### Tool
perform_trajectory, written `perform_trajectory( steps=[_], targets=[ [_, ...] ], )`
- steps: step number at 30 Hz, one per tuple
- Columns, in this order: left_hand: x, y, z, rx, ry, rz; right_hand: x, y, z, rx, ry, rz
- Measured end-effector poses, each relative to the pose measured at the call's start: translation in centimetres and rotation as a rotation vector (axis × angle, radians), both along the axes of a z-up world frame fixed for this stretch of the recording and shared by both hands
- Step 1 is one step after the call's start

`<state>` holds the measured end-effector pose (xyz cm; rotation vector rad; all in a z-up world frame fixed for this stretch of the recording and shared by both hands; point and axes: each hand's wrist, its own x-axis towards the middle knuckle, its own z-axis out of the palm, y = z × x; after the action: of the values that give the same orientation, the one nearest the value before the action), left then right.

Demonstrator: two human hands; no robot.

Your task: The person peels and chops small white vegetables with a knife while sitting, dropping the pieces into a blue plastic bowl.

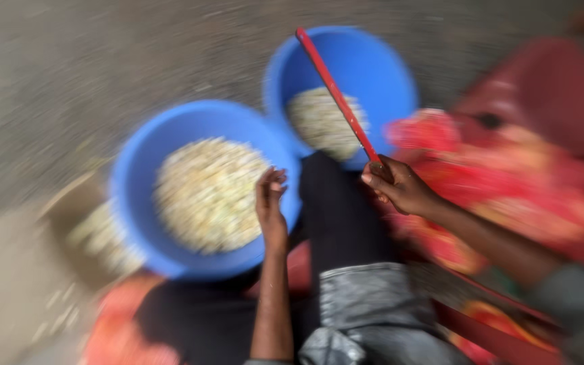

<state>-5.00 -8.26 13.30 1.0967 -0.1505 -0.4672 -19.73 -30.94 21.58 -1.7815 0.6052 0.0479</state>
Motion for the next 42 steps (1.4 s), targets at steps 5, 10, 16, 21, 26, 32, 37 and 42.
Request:
perform_trajectory(
  steps=[5,10,16,21,26,32,37,42],
  targets=[
    [-11.4,-12.0,1.8,-0.044,-0.376,-0.665,-15.0,-7.6,2.6,-0.167,0.339,-0.197],
    [-22.9,-21.4,-5.7,0.410,-0.770,-1.304,-26.7,-12.1,-2.2,-0.652,0.535,-0.117],
    [-22.7,-26.9,-11.1,0.514,-0.857,-0.986,-25.0,-14.2,-5.7,-0.787,0.432,-0.338],
    [-20.4,-29.6,-8.0,0.410,-0.884,-0.749,-22.7,-15.8,-5.9,-0.834,0.243,-0.334],
    [-20.2,-30.5,-7.0,0.782,-0.851,-0.969,-22.9,-19.3,-12.8,-0.749,0.109,-0.416],
    [-21.7,-31.4,-10.8,0.607,-0.925,-0.873,-22.1,-20.7,-12.0,-0.764,0.218,-0.481],
    [-20.2,-32.1,-10.6,0.424,-0.778,-0.906,-22.2,-21.9,-7.4,-1.028,0.310,-0.496],
    [-18.9,-36.6,-7.9,0.167,-0.724,-0.845,-21.4,-25.7,-10.5,-0.465,0.400,-0.657]
  ],
)
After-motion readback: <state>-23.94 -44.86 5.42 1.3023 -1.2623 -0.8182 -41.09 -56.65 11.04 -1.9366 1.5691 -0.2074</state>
